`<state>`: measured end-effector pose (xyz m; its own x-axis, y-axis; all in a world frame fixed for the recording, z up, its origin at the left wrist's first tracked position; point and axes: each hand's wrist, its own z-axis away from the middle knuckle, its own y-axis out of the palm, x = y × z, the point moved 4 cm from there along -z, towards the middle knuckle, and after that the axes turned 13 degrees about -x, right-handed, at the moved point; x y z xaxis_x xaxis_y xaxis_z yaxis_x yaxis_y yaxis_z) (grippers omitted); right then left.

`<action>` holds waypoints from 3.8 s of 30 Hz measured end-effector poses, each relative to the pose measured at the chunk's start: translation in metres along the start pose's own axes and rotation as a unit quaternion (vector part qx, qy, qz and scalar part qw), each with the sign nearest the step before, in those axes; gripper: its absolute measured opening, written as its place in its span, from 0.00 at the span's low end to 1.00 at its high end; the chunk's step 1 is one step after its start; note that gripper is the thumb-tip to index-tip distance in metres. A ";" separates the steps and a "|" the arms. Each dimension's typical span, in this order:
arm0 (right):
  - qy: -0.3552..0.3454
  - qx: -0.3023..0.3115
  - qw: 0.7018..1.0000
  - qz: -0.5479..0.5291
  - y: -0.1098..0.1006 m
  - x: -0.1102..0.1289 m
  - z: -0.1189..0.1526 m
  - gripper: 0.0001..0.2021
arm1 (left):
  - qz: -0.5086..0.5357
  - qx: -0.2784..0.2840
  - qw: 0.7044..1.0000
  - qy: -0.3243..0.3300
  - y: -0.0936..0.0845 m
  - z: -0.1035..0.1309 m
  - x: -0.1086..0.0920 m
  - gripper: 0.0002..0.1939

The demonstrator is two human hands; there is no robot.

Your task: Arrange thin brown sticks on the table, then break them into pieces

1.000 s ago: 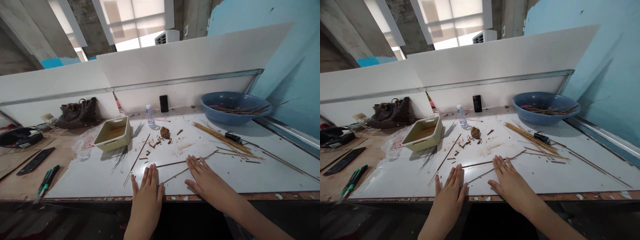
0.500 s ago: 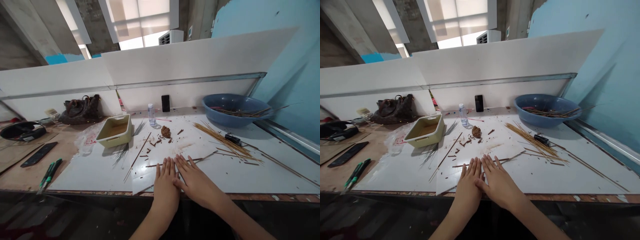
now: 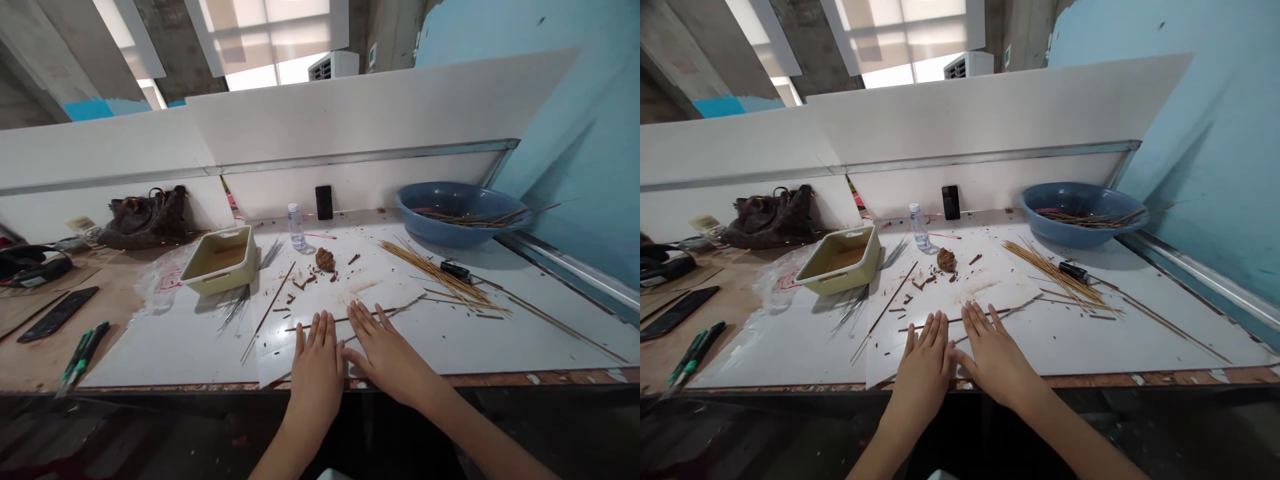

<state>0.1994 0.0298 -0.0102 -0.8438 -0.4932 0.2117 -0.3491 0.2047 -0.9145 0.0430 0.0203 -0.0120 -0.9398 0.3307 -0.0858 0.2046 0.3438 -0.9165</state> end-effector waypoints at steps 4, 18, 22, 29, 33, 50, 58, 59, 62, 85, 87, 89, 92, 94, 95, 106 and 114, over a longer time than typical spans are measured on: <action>-0.009 0.012 1.000 -0.002 -0.006 0.004 0.018 0.38 | -0.004 0.003 1.000 0.019 -0.003 0.016 0.003 0.30; -0.009 -0.019 1.000 0.001 0.000 -0.010 0.023 0.39 | 0.012 0.026 1.000 0.011 -0.011 0.017 0.014 0.30; 0.002 0.024 1.000 0.019 -0.002 -0.021 -0.008 0.37 | 0.004 0.047 0.998 -0.030 -0.006 -0.014 0.021 0.30; 0.024 0.024 0.998 0.048 0.002 -0.021 -0.008 0.40 | -0.014 0.007 0.999 -0.035 -0.005 -0.003 0.021 0.30; 0.014 0.002 0.999 0.045 0.004 -0.015 0.026 0.41 | -0.014 -0.006 1.000 -0.012 -0.005 0.027 0.020 0.31; 0.028 -0.021 0.997 0.068 0.019 -0.023 0.030 0.43 | -0.018 -0.002 1.000 -0.014 -0.002 0.028 0.028 0.32; 0.078 0.060 0.992 0.085 0.001 -0.035 -0.045 0.42 | -0.040 0.028 0.995 -0.090 -0.007 -0.037 0.026 0.35; 0.079 0.054 0.992 0.084 0.003 -0.033 -0.039 0.42 | -0.040 0.023 0.995 -0.088 -0.006 -0.032 0.026 0.34; 0.054 0.004 0.996 0.067 0.013 -0.027 0.000 0.44 | -0.037 0.003 0.998 -0.059 -0.007 0.000 0.024 0.33; 0.024 0.038 0.997 0.058 0.017 -0.044 -0.009 0.47 | -0.039 0.007 0.997 -0.064 -0.002 -0.015 0.025 0.33; 0.047 0.053 0.995 0.063 0.013 -0.051 -0.035 0.47 | -0.045 0.023 0.995 -0.084 -0.001 -0.035 0.026 0.34; 0.052 0.057 0.995 0.064 0.012 -0.053 -0.050 0.47 | -0.046 0.027 0.994 -0.093 0.000 -0.046 0.028 0.34; 0.040 0.047 0.996 0.060 0.014 -0.049 -0.037 0.48 | -0.044 0.012 0.996 -0.082 0.000 -0.035 0.027 0.33; 0.025 0.018 0.998 0.059 0.017 -0.043 -0.011 0.47 | -0.044 -0.006 0.997 -0.062 -0.001 -0.014 0.025 0.32; 0.020 -0.002 0.998 0.060 0.018 -0.040 0.003 0.47 | -0.044 -0.016 0.998 -0.052 -0.001 -0.004 0.024 0.32; 0.025 0.047 0.997 0.048 0.005 -0.053 -0.032 0.40 | -0.050 0.033 0.995 -0.078 -0.002 -0.040 0.031 0.33; -0.028 -0.032 0.998 0.045 0.010 -0.041 0.037 0.42 | -0.040 -0.006 0.999 -0.022 -0.008 0.018 0.027 0.31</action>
<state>0.2461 0.0207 -0.0410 -0.8489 -0.5171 0.1090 -0.3008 0.3032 -0.9042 0.0110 0.0112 -0.0139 -0.9647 0.2619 -0.0297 0.1310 0.3787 -0.9162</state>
